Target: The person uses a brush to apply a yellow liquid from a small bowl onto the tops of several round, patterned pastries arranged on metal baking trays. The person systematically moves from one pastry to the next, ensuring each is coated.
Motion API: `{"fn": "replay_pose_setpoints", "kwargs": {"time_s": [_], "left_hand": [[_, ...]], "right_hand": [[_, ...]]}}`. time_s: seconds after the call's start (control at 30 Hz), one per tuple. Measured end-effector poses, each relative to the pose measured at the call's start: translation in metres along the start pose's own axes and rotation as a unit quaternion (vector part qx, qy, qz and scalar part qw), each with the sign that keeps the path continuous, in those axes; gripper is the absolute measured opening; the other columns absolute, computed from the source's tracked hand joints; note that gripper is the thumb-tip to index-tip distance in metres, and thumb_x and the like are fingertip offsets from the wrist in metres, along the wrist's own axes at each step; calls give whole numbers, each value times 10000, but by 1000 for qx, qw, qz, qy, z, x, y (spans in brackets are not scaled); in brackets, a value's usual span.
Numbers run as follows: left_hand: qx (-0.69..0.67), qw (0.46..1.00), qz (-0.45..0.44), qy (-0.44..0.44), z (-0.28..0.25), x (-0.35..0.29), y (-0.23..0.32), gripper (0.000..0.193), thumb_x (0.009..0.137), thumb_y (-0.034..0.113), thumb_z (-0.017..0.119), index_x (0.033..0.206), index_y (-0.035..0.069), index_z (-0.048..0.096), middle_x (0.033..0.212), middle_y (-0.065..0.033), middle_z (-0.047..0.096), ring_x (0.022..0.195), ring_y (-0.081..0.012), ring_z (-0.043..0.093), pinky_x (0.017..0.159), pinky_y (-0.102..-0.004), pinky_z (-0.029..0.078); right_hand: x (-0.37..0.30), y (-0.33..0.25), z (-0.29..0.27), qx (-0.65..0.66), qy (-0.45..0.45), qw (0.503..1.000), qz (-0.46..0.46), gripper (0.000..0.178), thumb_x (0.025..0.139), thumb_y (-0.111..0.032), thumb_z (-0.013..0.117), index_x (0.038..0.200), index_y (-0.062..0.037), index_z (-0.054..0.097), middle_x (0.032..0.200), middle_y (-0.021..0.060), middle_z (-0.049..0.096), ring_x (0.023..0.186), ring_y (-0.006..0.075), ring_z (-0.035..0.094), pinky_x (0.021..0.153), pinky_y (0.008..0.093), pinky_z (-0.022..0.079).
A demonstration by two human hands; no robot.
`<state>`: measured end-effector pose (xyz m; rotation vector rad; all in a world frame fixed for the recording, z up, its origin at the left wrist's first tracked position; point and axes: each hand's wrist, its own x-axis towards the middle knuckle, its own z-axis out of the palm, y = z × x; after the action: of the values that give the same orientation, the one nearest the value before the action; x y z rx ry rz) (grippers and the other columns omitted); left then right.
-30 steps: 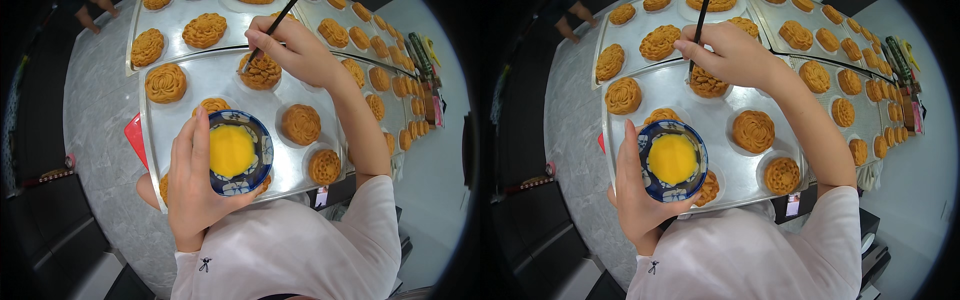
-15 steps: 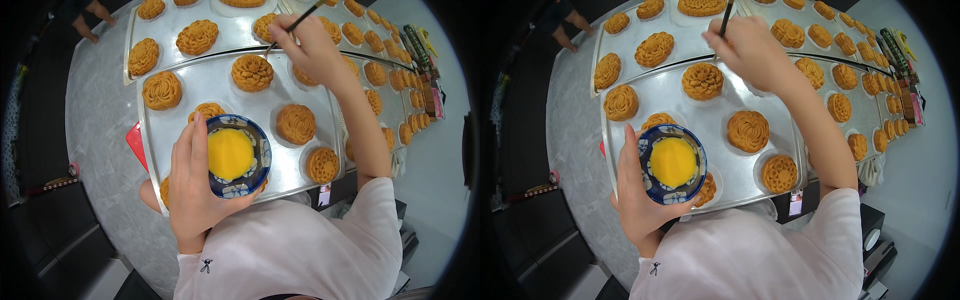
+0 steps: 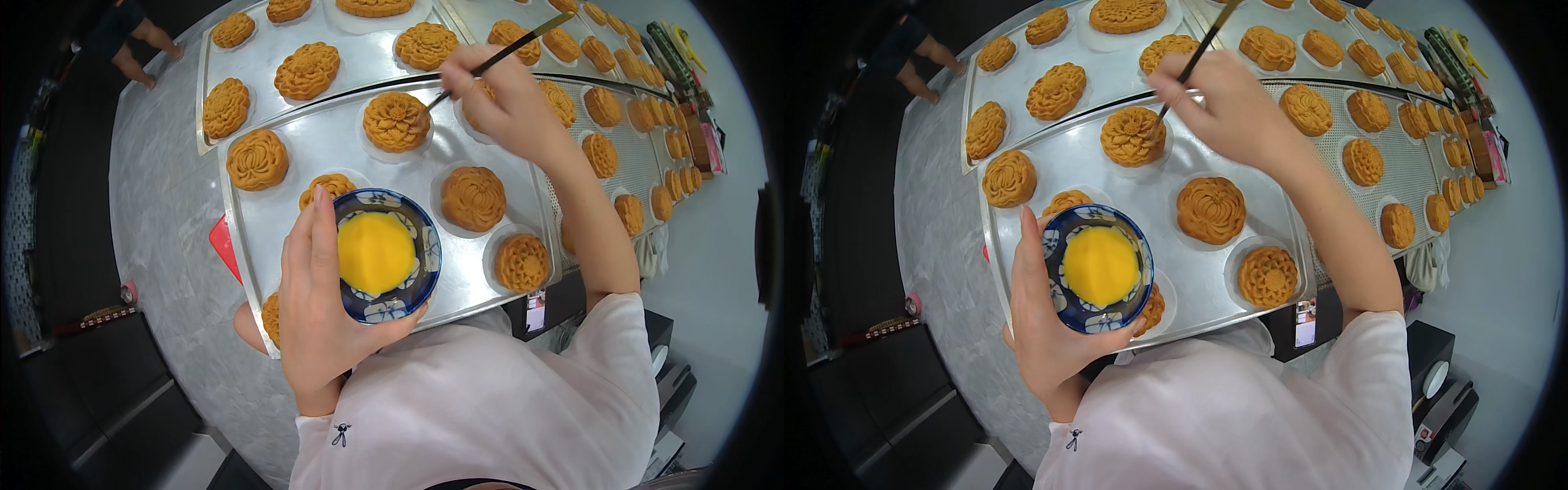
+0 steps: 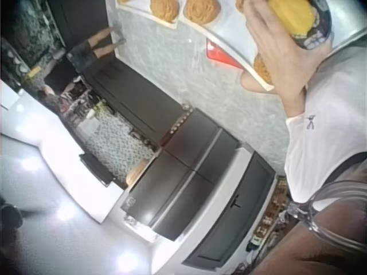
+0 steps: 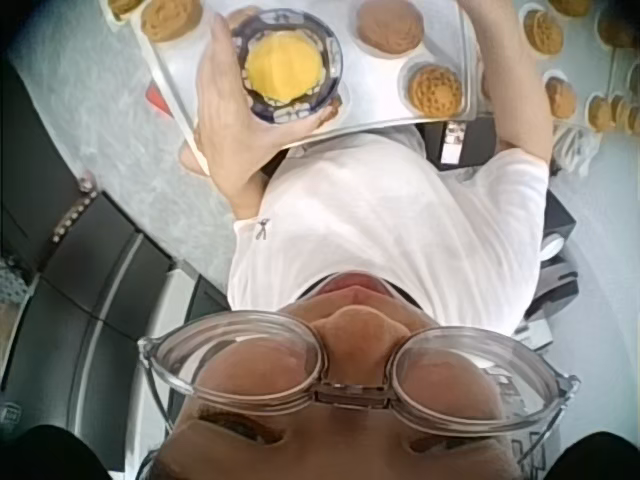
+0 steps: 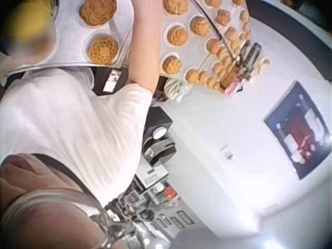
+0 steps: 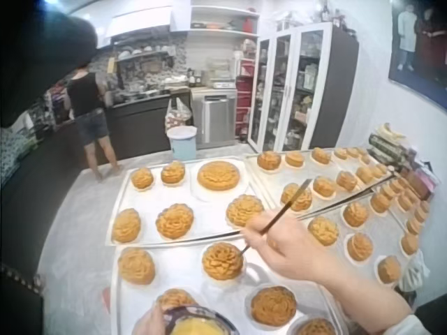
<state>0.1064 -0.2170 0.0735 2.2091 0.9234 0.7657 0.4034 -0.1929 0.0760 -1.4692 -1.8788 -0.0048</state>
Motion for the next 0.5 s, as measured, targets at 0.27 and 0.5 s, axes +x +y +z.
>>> {"fn": "replay_pose_setpoints", "kwargs": {"time_s": [0.27,0.5], "left_hand": [[-16,1000,18,-13,-3,7,-7,1282,530,266,978,1591,10,305,1454,-256,493,1275,-428,538,1039,-480,480],[-40,997,53,-48,9,17,-2,1292,544,267,973,1607,16,283,1421,-249,480,1262,-434,527,1039,-481,472]], "right_hand": [[-25,-42,-23,195,63,964,170,283,1059,-240,543,894,-30,638,758,70,637,723,177,624,694,319,488],[-47,-89,-42,143,-13,989,39,139,961,-152,661,880,-40,650,822,61,645,790,239,600,907,428,464]]}}
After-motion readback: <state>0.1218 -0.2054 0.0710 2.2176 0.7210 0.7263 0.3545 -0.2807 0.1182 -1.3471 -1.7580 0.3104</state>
